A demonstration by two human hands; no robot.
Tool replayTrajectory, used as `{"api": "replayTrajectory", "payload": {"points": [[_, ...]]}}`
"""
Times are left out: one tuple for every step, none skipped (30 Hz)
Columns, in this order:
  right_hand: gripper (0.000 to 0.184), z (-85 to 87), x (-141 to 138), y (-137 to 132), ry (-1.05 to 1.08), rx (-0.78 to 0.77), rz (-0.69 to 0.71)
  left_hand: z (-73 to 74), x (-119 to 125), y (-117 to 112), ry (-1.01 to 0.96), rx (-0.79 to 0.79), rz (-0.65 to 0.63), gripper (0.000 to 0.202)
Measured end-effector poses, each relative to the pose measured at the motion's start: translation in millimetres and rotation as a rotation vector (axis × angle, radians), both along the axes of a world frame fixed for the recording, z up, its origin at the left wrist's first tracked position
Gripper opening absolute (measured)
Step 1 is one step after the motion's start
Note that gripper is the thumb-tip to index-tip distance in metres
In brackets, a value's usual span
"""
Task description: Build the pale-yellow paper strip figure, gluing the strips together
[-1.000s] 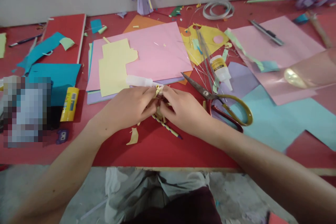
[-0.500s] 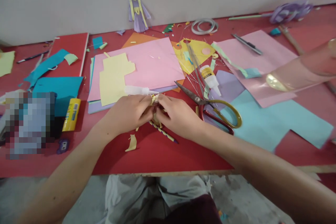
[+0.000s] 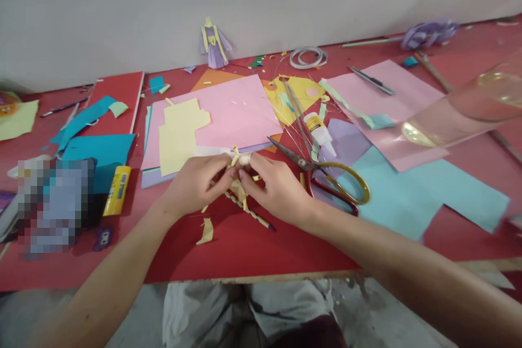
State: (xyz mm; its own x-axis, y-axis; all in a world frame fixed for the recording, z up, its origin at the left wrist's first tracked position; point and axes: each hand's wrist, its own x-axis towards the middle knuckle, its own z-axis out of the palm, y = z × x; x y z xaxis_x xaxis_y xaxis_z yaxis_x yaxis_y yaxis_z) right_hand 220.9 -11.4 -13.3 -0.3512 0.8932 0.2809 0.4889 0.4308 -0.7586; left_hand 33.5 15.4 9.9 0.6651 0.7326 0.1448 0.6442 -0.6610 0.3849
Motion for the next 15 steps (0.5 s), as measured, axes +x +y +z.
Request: {"api": "replayTrajectory", "payload": {"points": [[0.007,1.0,-0.3,-0.1,0.027,-0.014,0.003,1.0,-0.1,0.3,-0.029,-0.034,0.013,0.026],[0.008,1.7,-0.6,0.0,0.056,-0.03,0.006,1.7,-0.2,0.7,-0.056,-0.063,0.025,0.027],[0.008,2.0,-1.0,0.3,0.085,-0.044,0.01,2.0,-0.2,1.0,-0.083,-0.084,0.034,0.028],[0.009,1.9,-1.3,0.7,0.111,-0.061,0.011,2.0,-0.2,1.3,-0.106,-0.1,0.037,0.029],[0.009,1.5,-1.5,1.2,0.133,-0.078,0.01,1.6,-0.1,1.5,-0.126,-0.113,0.038,0.029],[0.009,0.8,-1.6,1.7,0.149,-0.097,0.009,0.9,0.1,1.6,-0.143,-0.123,0.035,0.029],[0.009,0.1,-1.6,2.1,0.157,-0.118,0.009,0.1,0.3,1.6,-0.154,-0.13,0.028,0.029],[0.008,-0.7,-1.5,2.4,0.158,-0.139,0.01,-0.9,0.6,1.5,-0.16,-0.134,0.02,0.028],[0.008,-1.2,-1.5,2.6,0.154,-0.155,0.01,-1.7,0.8,1.3,-0.164,-0.137,0.013,0.028],[0.007,-1.5,-1.5,2.7,0.15,-0.171,0.008,-2.4,0.9,0.9,-0.167,-0.139,0.01,0.027],[0.007,-1.5,-1.5,2.7,0.153,-0.186,0.004,-2.7,1.0,0.5,-0.176,-0.142,0.009,0.027],[0.007,-1.1,-1.7,2.7,0.164,-0.201,-0.003,-2.7,0.9,0.1,-0.191,-0.146,0.013,0.027],[0.008,-0.5,-2.0,2.8,0.183,-0.211,-0.012,-2.3,0.6,-0.3,-0.212,-0.152,0.022,0.027],[0.009,0.3,-2.4,2.8,0.205,-0.217,-0.019,-1.6,0.3,-0.7,-0.233,-0.159,0.036,0.027],[0.011,1.1,-2.8,2.9,0.229,-0.22,-0.027,-0.6,0.0,-1.0,-0.253,-0.166,0.054,0.027]]}}
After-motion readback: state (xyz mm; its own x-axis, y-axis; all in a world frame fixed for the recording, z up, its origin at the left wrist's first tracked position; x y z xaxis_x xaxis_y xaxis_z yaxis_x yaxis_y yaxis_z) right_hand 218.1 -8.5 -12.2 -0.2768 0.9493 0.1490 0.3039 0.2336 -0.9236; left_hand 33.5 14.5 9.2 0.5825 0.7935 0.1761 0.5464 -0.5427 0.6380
